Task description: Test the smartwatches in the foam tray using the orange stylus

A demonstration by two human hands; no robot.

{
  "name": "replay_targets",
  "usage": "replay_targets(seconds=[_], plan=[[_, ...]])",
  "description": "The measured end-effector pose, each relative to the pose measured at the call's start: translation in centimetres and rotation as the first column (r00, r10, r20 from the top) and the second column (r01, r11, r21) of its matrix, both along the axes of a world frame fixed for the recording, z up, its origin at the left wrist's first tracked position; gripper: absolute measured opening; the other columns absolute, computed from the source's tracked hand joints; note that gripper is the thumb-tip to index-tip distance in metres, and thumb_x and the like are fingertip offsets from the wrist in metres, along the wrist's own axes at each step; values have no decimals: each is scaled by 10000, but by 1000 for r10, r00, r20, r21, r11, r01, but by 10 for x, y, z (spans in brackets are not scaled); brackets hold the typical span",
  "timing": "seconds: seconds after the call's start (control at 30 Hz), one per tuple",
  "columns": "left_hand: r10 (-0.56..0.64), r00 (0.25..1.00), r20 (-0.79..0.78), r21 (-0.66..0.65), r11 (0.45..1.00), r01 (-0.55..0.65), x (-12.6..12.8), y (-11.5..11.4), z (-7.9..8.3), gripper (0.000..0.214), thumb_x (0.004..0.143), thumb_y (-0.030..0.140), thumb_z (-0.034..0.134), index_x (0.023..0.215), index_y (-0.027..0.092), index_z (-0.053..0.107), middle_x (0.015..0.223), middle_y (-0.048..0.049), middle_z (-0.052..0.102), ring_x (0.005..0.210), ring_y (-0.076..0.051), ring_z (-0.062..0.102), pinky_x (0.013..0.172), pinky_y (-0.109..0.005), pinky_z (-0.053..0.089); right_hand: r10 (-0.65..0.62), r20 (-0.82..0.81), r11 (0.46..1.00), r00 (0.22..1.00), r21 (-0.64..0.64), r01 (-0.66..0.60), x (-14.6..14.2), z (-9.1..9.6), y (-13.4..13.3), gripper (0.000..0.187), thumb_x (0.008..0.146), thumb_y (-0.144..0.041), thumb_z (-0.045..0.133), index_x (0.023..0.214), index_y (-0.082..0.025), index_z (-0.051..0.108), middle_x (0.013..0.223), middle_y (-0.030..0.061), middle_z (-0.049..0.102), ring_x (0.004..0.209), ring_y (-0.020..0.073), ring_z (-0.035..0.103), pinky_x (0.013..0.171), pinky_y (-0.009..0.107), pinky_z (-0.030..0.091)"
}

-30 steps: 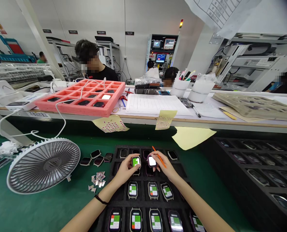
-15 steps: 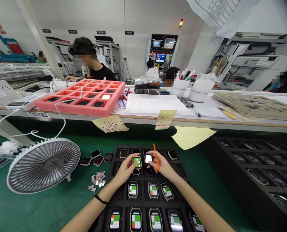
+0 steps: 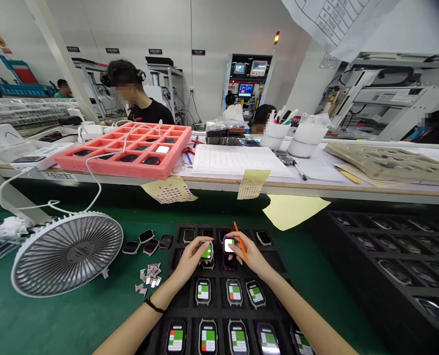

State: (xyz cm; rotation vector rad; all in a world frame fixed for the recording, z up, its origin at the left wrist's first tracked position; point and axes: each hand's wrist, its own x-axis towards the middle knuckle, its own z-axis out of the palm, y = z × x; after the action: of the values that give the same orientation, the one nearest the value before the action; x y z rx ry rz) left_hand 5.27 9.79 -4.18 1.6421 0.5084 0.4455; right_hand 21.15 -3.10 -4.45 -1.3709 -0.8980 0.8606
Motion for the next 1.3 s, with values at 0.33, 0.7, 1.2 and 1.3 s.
replay_targets(seconds=[0.33, 0.7, 1.2, 1.3], plan=[[-101, 993, 69, 38, 994, 98, 0, -5, -2, 406, 782, 337, 610, 1150, 198, 510, 1080, -80, 587, 914, -199, 572, 718, -285, 479, -24, -12, 1000, 1000, -7, 24, 1, -2, 2, 351, 740, -468, 639, 966, -223, 530, 841, 6, 565, 500, 114, 589, 341, 199, 340], [-79, 995, 54, 11, 997, 78, 0, -5, 1, 409, 804, 405, 583, 1154, 205, 515, 1046, -69, 587, 910, -196, 573, 712, -276, 489, -67, 15, 998, 998, -17, 67, 2, 2, 0, 299, 730, -446, 665, 895, -227, 545, 683, -44, 506, 413, 75, 449, 390, 229, 420], [-39, 999, 33, -6, 999, 39, 1, -3, 1, 333, 820, 444, 526, 1038, 200, 588, 890, -33, 604, 673, -137, 531, 502, -202, 423, -142, -13, 988, 990, -68, 140, 2, 1, 2, 297, 708, -447, 679, 827, -212, 544, 664, -57, 499, 369, 38, 385, 344, 194, 318], [-34, 999, 34, -2, 999, 35, 1, -3, 1, 332, 814, 448, 532, 1024, 199, 595, 928, -40, 617, 683, -142, 539, 513, -210, 427, -147, -17, 987, 989, -67, 146, 2, 2, 1, 295, 699, -431, 693, 829, -211, 546, 653, -54, 500, 386, 46, 388, 349, 193, 324]])
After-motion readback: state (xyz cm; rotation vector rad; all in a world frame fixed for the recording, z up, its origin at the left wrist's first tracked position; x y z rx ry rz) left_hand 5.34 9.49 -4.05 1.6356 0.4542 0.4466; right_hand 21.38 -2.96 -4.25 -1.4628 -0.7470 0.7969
